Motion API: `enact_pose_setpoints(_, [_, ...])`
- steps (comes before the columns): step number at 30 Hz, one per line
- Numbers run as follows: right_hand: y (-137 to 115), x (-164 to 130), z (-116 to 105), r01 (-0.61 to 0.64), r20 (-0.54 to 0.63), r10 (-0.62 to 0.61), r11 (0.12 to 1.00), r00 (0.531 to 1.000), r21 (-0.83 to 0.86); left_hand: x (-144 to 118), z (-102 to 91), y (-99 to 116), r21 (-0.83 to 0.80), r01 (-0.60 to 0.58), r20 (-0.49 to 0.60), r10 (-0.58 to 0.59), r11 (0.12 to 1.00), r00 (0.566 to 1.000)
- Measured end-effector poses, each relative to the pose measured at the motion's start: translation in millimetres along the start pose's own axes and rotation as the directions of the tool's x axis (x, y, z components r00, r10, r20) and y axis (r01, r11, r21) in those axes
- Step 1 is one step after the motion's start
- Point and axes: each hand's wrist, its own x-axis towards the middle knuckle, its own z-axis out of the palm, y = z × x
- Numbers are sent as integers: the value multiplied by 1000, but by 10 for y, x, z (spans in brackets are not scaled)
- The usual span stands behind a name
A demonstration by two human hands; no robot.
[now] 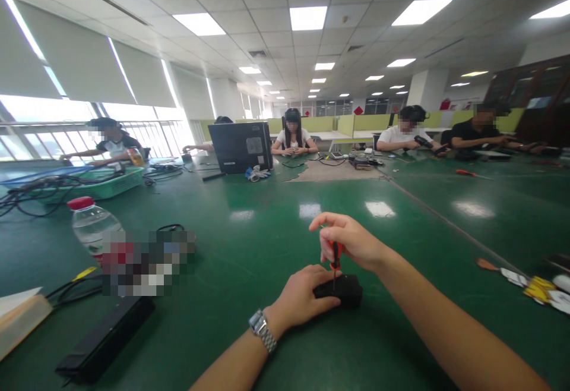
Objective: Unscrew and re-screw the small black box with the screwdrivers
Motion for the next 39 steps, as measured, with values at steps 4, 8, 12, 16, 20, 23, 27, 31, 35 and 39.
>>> enact_pose_setpoints(4, [17,7,-20,8,18,-8,999,1000,32,1,-5,11,-3,7,4,-7,1000,1000])
enact_pose_setpoints(8, [50,4,8,4,16,-5,996,1000,92,-6,-8,24,-8,10,3,-10,1000,1000])
enact_pose_setpoints(12, [8,-1,13,31,51,-39,988,998,154,-16,8,27,28,43,-17,-42,999,999])
enact_pose_setpoints(16, [-26,55,-276,91,-249,-144,972,958,-215,-10,24,16,81,64,-82,-57,995,995])
enact_pose_setpoints(20, [271,116,-837,-318,-483,-235,505,844,-802,14,8,-47,123,147,-166,-126,981,978])
enact_pose_setpoints(23, [660,94,-1152,-576,-607,-102,224,788,-786,33,-22,-128,145,221,-235,-184,964,955])
enact_pose_setpoints(27, [1004,56,-1262,-530,-541,-4,191,841,-826,58,-63,-214,170,312,-306,-251,935,918])
enact_pose_setpoints(31, [928,101,-1217,-438,-460,-25,268,887,-858,83,-107,-259,184,356,-344,-279,916,896])
enact_pose_setpoints(35, [524,108,-1172,-291,-324,-21,389,946,-874,94,-184,-348,157,446,-393,-358,881,847])
enact_pose_setpoints(39, [113,22,-1078,-154,-176,25,611,984,-777,96,-267,-480,91,558,-432,-472,825,768])
